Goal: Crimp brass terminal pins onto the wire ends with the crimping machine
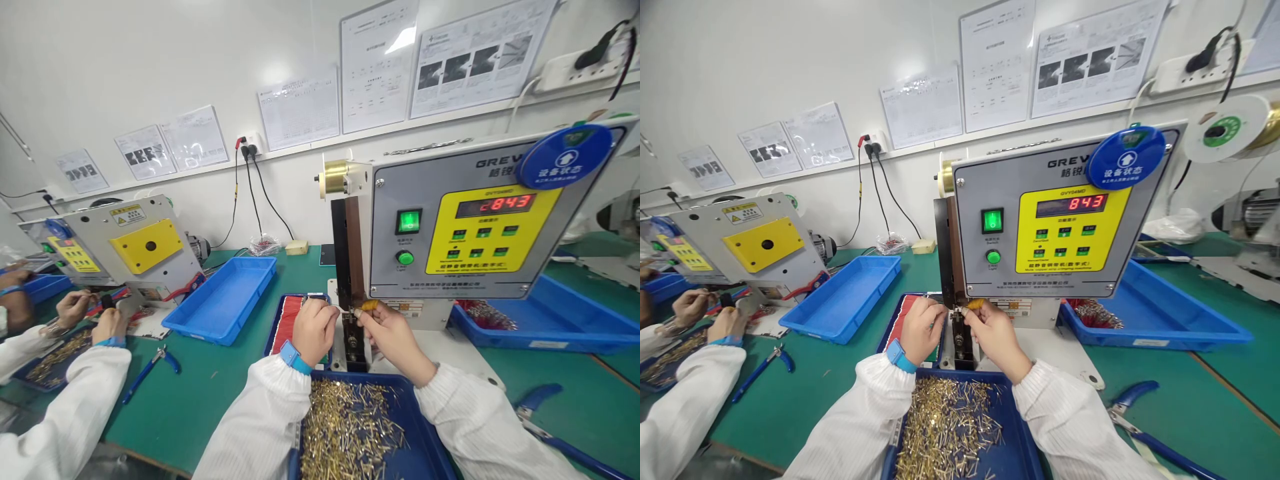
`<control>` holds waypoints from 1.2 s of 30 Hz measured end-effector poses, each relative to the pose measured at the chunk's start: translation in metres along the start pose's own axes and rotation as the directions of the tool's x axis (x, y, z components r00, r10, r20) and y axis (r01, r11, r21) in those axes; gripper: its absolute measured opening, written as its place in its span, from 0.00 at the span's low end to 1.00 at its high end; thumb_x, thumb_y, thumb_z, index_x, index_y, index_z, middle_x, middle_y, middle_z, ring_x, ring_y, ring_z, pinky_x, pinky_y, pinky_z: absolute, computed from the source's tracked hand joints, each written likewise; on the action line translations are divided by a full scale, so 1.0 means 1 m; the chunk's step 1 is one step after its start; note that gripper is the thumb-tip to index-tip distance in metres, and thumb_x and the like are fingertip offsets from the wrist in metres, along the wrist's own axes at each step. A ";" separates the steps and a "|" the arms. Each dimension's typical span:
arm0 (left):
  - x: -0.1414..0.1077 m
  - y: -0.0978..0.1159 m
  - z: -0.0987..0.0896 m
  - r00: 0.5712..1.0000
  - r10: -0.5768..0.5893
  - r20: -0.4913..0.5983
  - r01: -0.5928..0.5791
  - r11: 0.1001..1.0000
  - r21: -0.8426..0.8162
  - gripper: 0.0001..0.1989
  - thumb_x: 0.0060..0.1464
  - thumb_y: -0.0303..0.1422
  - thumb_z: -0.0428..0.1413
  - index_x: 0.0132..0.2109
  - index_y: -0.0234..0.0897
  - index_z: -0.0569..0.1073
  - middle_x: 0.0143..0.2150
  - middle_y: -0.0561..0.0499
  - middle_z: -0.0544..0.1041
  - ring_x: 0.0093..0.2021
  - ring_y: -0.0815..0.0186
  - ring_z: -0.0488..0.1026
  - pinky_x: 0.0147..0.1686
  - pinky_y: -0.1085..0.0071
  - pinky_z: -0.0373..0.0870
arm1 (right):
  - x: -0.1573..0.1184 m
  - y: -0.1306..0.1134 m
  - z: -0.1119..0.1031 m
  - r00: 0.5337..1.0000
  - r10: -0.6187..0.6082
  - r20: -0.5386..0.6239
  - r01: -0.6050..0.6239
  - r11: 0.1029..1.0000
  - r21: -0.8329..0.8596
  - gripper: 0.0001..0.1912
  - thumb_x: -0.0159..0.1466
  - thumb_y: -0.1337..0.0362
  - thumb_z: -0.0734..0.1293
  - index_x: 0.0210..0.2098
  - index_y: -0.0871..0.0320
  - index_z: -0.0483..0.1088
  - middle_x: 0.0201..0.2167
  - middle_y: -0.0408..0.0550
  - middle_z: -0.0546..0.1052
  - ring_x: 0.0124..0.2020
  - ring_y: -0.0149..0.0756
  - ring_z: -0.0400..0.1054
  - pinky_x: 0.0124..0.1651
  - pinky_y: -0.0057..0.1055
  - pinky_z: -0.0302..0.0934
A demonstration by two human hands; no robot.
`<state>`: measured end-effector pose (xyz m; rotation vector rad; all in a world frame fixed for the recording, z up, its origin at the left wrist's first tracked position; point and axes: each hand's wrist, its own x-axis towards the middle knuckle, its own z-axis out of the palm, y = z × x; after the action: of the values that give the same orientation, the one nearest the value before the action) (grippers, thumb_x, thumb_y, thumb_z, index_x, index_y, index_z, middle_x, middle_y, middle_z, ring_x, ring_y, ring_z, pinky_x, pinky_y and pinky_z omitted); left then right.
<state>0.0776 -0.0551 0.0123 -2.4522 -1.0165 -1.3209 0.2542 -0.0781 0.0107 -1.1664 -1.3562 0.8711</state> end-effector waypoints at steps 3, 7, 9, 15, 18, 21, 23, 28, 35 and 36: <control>0.000 0.000 0.000 1.000 -0.002 0.000 0.002 1.000 -0.004 0.06 0.61 0.28 0.49 0.39 0.35 0.72 0.36 0.48 0.71 0.40 0.67 0.66 0.41 0.71 0.64 | 0.000 0.000 0.000 1.000 0.001 0.001 -0.001 1.000 -0.008 0.18 0.57 0.46 0.64 0.27 0.55 0.63 0.18 0.41 0.68 0.15 0.33 0.60 0.16 0.27 0.55; 0.001 0.001 -0.001 1.000 -0.005 -0.001 0.005 1.000 -0.012 0.06 0.61 0.28 0.49 0.39 0.35 0.71 0.36 0.49 0.71 0.40 0.67 0.66 0.41 0.71 0.64 | 0.000 0.001 -0.001 1.000 -0.007 0.002 0.007 1.000 -0.009 0.18 0.58 0.46 0.64 0.27 0.55 0.63 0.18 0.41 0.68 0.16 0.34 0.62 0.17 0.27 0.56; 0.001 0.001 -0.001 1.000 -0.003 -0.003 0.003 1.000 -0.010 0.06 0.61 0.28 0.50 0.39 0.35 0.71 0.36 0.49 0.71 0.40 0.67 0.66 0.41 0.71 0.65 | -0.001 0.001 -0.001 1.000 -0.002 0.006 0.002 1.000 -0.010 0.19 0.58 0.46 0.64 0.27 0.55 0.63 0.17 0.41 0.67 0.16 0.34 0.61 0.17 0.28 0.56; 0.000 0.001 -0.001 1.000 -0.025 0.000 0.025 0.999 -0.042 0.06 0.61 0.30 0.50 0.40 0.35 0.71 0.36 0.49 0.72 0.40 0.67 0.67 0.41 0.72 0.65 | 0.000 0.001 0.000 1.000 -0.003 0.013 0.003 1.000 -0.007 0.16 0.59 0.48 0.63 0.28 0.55 0.63 0.16 0.39 0.66 0.13 0.33 0.59 0.15 0.28 0.55; -0.002 -0.001 0.002 0.997 -0.072 0.016 0.074 0.993 -0.092 0.08 0.62 0.32 0.49 0.41 0.34 0.71 0.37 0.48 0.72 0.40 0.68 0.68 0.41 0.72 0.65 | 0.003 0.000 -0.005 0.999 -0.048 0.010 0.048 0.996 -0.077 0.15 0.60 0.50 0.63 0.27 0.55 0.63 0.16 0.41 0.67 0.15 0.35 0.62 0.17 0.28 0.56; -0.006 -0.006 0.009 0.991 -0.116 0.059 0.123 0.986 -0.111 0.10 0.63 0.33 0.48 0.38 0.34 0.72 0.34 0.50 0.73 0.37 0.69 0.69 0.38 0.73 0.65 | 0.005 0.003 -0.023 0.999 -0.042 0.032 0.047 0.984 -0.172 0.15 0.60 0.51 0.62 0.27 0.55 0.63 0.19 0.44 0.70 0.17 0.36 0.63 0.17 0.29 0.57; -0.009 -0.010 0.015 0.985 -0.160 0.071 0.168 0.978 -0.123 0.11 0.62 0.34 0.49 0.36 0.35 0.72 0.32 0.51 0.73 0.35 0.69 0.69 0.35 0.73 0.64 | 0.005 0.007 -0.040 0.998 0.018 0.068 -0.003 0.978 -0.208 0.14 0.59 0.50 0.61 0.30 0.55 0.62 0.22 0.45 0.72 0.18 0.36 0.64 0.17 0.29 0.57; -0.013 -0.014 0.020 0.971 -0.224 0.084 0.236 0.957 -0.170 0.11 0.62 0.34 0.49 0.35 0.36 0.73 0.32 0.52 0.73 0.34 0.70 0.70 0.34 0.74 0.63 | 0.000 0.022 -0.084 0.975 0.186 0.119 -0.140 0.939 -0.314 0.15 0.58 0.49 0.61 0.33 0.54 0.61 0.23 0.44 0.71 0.18 0.37 0.64 0.18 0.30 0.58; -0.013 -0.012 0.019 0.966 -0.236 0.106 0.251 0.955 -0.160 0.11 0.61 0.34 0.50 0.35 0.35 0.74 0.32 0.51 0.74 0.34 0.70 0.70 0.35 0.74 0.64 | -0.005 0.025 -0.094 0.977 0.130 0.172 0.003 0.790 -0.613 0.13 0.57 0.51 0.63 0.26 0.55 0.65 0.24 0.49 0.74 0.28 0.45 0.71 0.31 0.34 0.62; -0.012 -0.012 0.019 0.966 -0.237 0.105 0.251 0.954 -0.161 0.11 0.61 0.34 0.49 0.35 0.35 0.74 0.32 0.51 0.74 0.35 0.70 0.70 0.35 0.74 0.64 | -0.004 0.025 -0.093 0.983 0.100 0.157 0.023 0.771 -0.637 0.13 0.56 0.51 0.63 0.26 0.55 0.66 0.26 0.50 0.75 0.31 0.47 0.71 0.33 0.35 0.62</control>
<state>0.0780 -0.0438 -0.0105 -2.5955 -1.3153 -1.4446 0.3493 -0.0869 -0.0011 -1.6662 -1.8701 0.5529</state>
